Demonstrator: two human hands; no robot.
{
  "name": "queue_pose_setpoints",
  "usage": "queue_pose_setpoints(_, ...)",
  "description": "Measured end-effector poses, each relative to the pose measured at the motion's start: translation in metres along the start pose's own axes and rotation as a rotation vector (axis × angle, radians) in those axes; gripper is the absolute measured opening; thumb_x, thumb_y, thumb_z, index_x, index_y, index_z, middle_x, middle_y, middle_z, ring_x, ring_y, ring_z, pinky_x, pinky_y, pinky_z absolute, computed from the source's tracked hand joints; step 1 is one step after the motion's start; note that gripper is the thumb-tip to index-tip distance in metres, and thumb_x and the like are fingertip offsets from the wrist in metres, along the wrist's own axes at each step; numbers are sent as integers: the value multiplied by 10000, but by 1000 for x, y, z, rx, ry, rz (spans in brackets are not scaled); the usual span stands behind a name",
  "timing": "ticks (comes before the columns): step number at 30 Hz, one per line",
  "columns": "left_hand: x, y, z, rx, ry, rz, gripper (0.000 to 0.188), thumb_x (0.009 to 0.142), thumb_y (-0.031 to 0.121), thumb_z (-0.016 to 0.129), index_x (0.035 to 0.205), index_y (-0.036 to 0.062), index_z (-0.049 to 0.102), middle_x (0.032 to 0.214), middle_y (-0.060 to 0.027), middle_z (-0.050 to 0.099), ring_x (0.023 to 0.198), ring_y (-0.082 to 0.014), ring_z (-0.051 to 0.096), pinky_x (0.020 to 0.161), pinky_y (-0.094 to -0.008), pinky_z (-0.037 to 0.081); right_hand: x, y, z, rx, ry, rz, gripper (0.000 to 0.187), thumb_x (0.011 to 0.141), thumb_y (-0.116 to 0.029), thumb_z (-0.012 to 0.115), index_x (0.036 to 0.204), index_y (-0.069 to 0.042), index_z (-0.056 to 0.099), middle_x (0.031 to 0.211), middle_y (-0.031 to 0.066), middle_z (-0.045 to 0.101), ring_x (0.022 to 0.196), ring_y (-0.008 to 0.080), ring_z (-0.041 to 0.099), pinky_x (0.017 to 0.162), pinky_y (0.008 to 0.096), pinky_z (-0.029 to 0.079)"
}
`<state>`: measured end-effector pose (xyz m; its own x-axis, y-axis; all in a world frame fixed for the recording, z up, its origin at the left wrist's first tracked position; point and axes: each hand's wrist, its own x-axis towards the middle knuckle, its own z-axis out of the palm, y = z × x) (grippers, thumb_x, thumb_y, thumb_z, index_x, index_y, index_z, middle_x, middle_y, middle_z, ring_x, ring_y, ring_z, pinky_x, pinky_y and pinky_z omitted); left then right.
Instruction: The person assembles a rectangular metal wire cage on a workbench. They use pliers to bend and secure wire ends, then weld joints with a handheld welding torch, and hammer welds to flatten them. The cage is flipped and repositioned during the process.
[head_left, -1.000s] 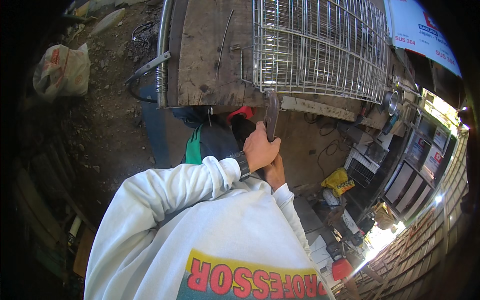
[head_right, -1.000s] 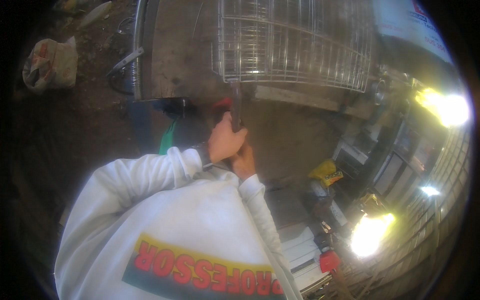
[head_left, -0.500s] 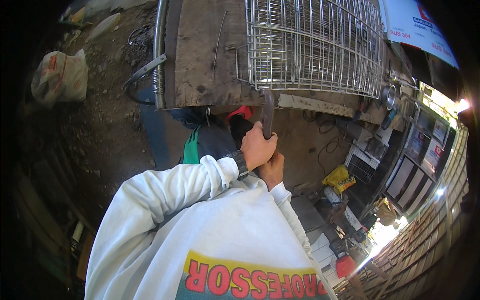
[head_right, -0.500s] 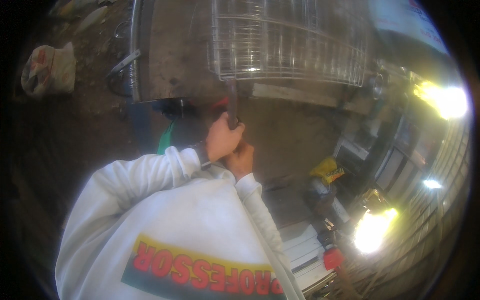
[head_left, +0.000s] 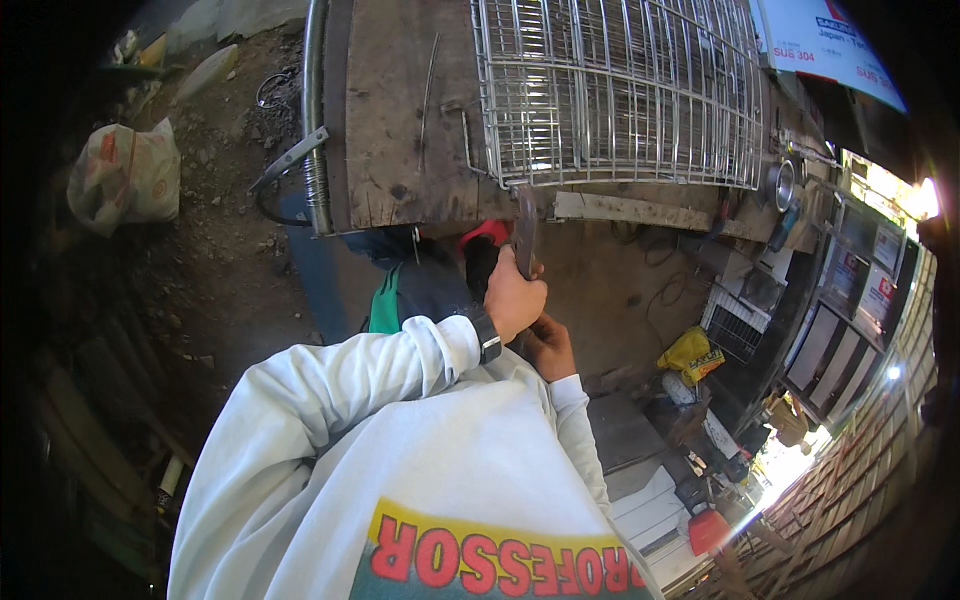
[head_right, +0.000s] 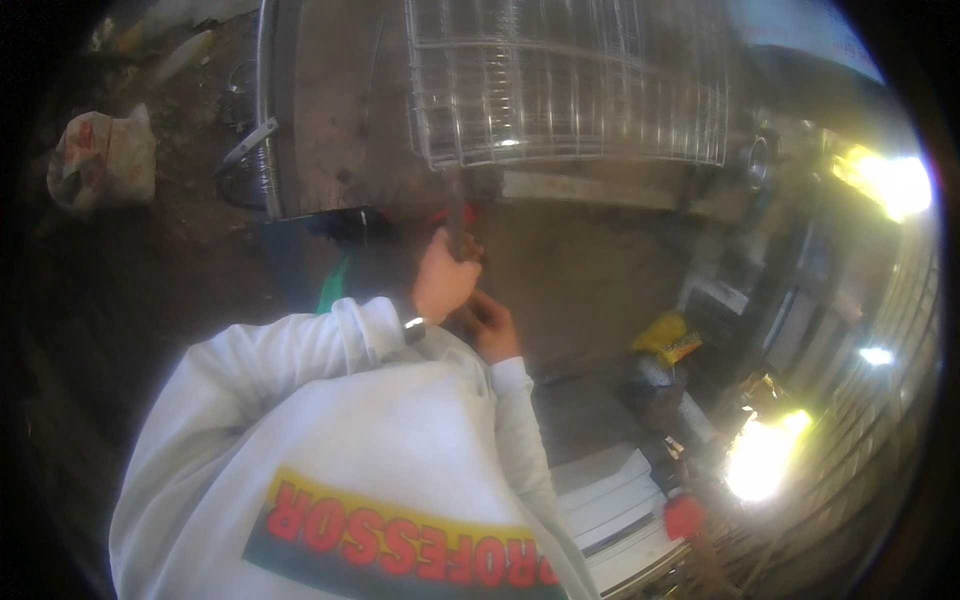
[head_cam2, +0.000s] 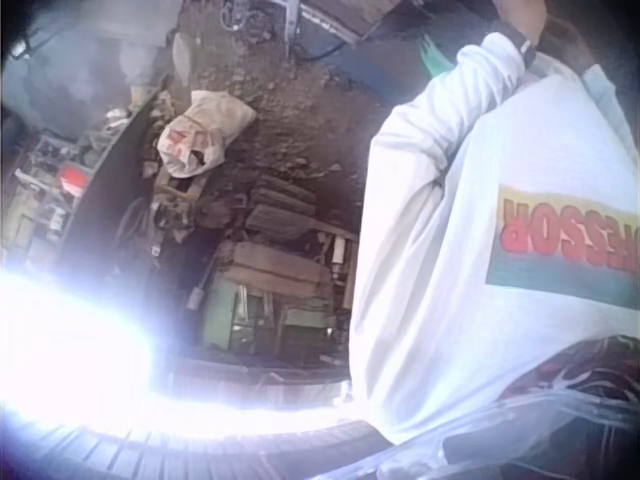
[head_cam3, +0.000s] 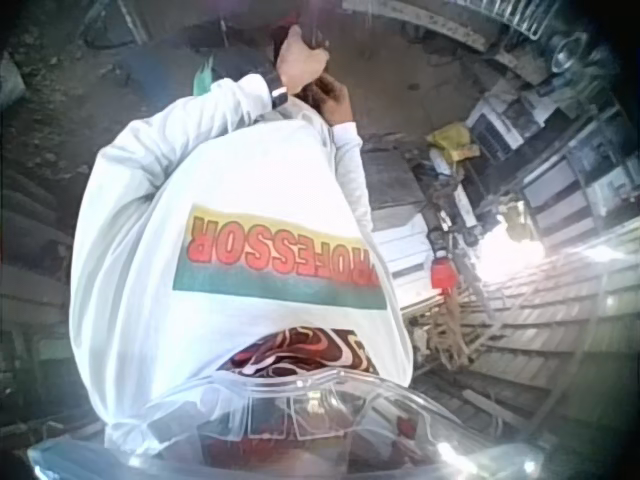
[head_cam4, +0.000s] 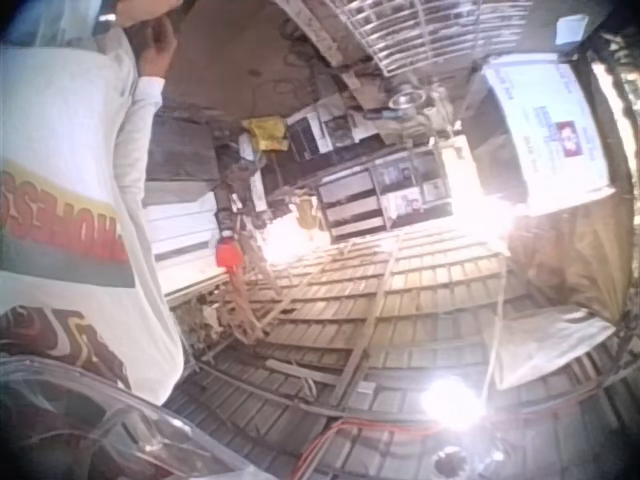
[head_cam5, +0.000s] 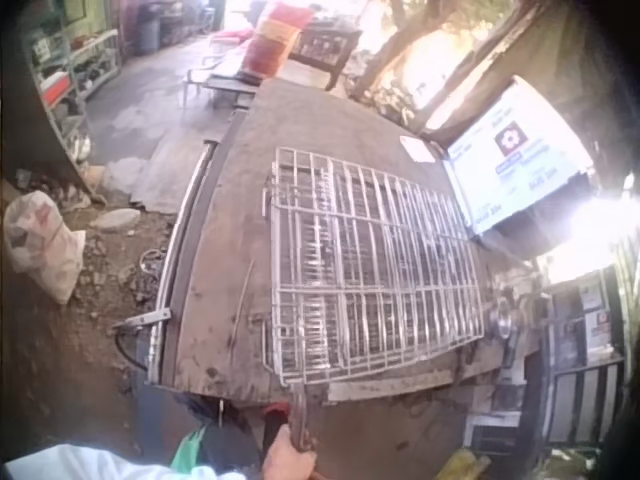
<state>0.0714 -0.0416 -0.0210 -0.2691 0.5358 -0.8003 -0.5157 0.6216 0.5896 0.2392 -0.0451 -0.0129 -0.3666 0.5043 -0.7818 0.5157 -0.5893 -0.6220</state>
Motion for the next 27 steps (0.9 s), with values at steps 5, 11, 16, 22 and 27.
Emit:
queue_pose_setpoints(5,-19,23,8,-131,-27,-20,415,795,60,625,1198,11,540,1085,-186,699,1043,-367,687,914,-426,512,14,1,-4,-383,234,-262,229,919,-23,636,1135,20,699,1040,102,746,975,140,661,855,312,518)
queue_pose_setpoints(11,-42,41,7,18,-66,49,511,794,82,630,1255,-82,482,1126,-282,664,1092,-417,658,947,-433,499,4,-5,-14,-281,101,-216,351,910,-114,642,1221,45,683,1187,167,737,1129,246,676,985,361,493)
queue_pose_setpoints(16,-41,45,8,16,-77,70,559,807,155,637,1233,-157,454,1109,-348,639,1086,-461,645,953,-439,496,-26,-26,-19,206,-150,28,582,1011,-360,579,1456,2,482,1420,100,559,1268,214,527,1082,361,396)
queue_pose_setpoints(22,-43,60,2,-52,-123,-49,581,828,217,626,1231,-163,453,1101,-345,639,1069,-460,652,938,-439,503,-36,-36,-33,392,-222,67,821,987,-525,577,1547,28,342,1556,138,409,1434,255,346,1188,381,242)
queue_pose_setpoints(27,-47,67,-3,-26,-91,-64,570,826,225,630,1210,-159,459,1092,-348,642,1064,-455,658,935,-437,505,-39,-59,-28,139,-283,14,959,924,-576,637,1572,51,312,1600,178,380,1498,293,309,1233,397,203)
